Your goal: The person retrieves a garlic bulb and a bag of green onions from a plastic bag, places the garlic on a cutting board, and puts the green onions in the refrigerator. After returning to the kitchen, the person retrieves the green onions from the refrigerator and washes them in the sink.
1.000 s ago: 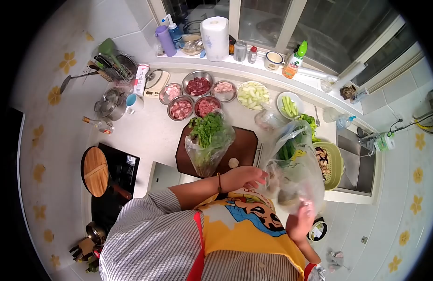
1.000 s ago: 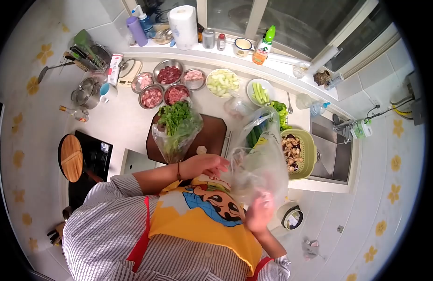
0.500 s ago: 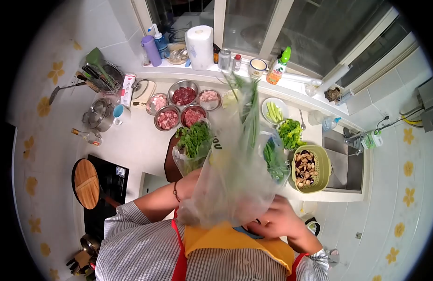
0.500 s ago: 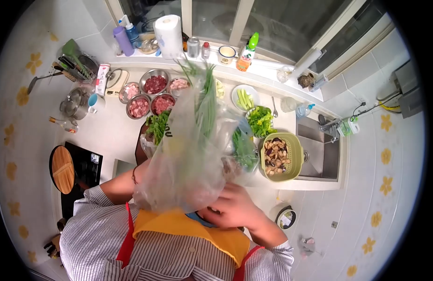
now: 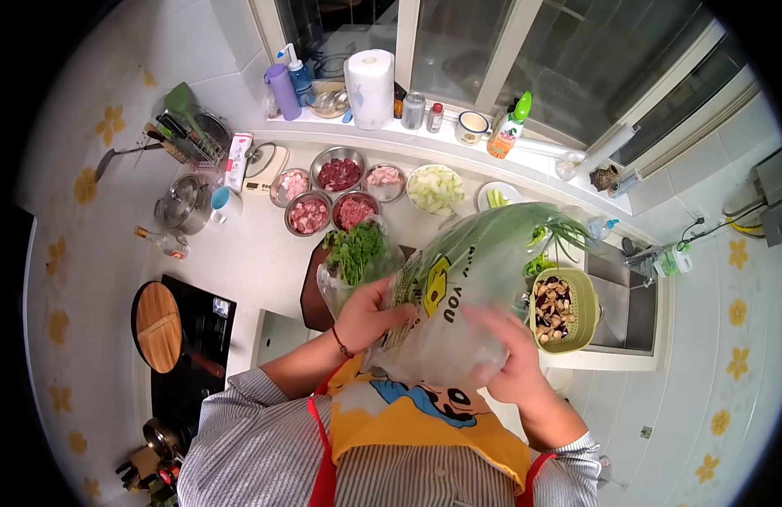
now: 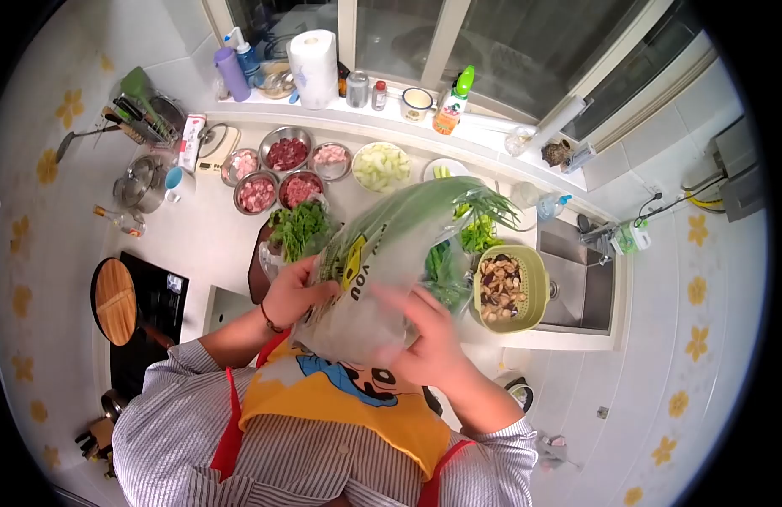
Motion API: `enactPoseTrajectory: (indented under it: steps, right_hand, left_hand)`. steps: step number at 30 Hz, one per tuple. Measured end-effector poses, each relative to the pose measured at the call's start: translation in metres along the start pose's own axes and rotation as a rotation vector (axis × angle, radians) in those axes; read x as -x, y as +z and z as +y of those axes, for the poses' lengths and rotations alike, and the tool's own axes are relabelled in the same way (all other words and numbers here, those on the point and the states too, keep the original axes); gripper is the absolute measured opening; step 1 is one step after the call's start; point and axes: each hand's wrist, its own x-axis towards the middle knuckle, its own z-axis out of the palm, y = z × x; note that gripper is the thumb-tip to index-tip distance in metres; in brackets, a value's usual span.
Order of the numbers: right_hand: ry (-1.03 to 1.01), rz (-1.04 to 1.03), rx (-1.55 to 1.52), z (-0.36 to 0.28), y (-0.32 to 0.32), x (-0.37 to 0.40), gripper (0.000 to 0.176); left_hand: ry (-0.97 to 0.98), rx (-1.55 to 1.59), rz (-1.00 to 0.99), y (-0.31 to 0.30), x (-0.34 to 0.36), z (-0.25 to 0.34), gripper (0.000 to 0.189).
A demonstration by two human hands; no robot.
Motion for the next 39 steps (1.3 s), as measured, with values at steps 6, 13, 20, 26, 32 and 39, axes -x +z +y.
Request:
enactPoseTrajectory:
  steps: [6, 13, 20, 26, 32, 39]
  right_hand:
    - [-0.23, 0.171, 0.197, -0.022, 0.002, 0.004, 0.037]
    - [-0.349, -0.289, 0.532, -0.007, -0.015, -0.03, 0.036]
    - [-0.167, -0.304, 0.504, 0.008, -0.011, -0.014, 0.034]
    - [-0.099, -0.508, 0.429, 0.044, 0.005, -0.003, 0.04]
    - [-0.187, -0.157, 0.644, 0.044, 0.001, -0.004, 0.053]
    - [-0.173, -0.01, 0.568, 0.046, 0.001, -0.011, 0.056]
  left_hand:
    - [-0.096, 0.131, -0.014, 0.008, -0.003, -0.023, 0.03]
    - [-0.071, 0.241, -0.174, 0.013, 0.002, -0.012, 0.032]
    - [-0.045, 0.022, -0.285, 0.001, -0.003, -0.028, 0.037]
    - [0.218, -0.318, -0.462, -0.015, -0.002, -0.052, 0.041]
    - [0.152, -0.314, -0.558, -0.007, 0.002, -0.044, 0.043]
    - [0.1, -0.314, -0.589, -0.005, -0.001, -0.056, 0.042]
